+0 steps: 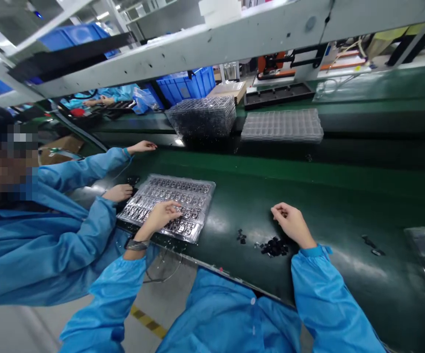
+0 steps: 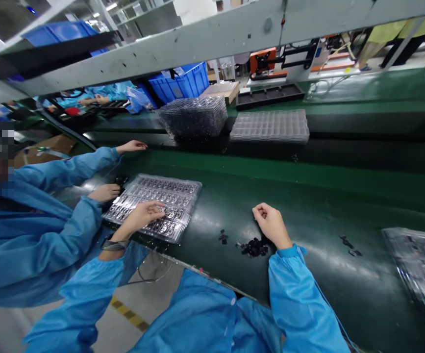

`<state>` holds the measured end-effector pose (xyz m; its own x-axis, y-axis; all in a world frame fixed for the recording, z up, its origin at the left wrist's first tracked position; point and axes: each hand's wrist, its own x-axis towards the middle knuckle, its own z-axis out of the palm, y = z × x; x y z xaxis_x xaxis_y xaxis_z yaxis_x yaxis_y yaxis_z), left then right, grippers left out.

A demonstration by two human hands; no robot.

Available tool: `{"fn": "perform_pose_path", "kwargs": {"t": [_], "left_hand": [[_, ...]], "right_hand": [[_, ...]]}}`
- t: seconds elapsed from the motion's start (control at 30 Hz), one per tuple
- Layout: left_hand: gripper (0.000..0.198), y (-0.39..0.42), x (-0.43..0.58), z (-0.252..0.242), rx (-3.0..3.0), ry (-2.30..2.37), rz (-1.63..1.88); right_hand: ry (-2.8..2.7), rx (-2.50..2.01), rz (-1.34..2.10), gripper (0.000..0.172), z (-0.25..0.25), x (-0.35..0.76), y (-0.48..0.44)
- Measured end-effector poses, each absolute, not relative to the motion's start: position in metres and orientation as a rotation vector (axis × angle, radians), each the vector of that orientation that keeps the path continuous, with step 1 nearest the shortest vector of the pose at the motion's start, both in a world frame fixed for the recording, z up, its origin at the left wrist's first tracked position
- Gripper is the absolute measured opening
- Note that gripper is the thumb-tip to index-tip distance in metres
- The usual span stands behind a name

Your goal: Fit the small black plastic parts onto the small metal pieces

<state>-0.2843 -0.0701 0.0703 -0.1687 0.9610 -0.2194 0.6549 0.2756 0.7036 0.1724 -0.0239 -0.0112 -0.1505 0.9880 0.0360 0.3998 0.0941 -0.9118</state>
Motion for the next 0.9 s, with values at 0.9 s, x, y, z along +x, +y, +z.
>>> {"fn": "perform_pose_path", "kwargs": {"t": [0.9], "left_hand": [[0.027, 0.109, -0.185, 0.097, 1.941, 1.664, 0.537]], "right_hand": [[-2.519, -1.458, 1.107, 0.011, 0.019, 0.169, -0.041]]}}
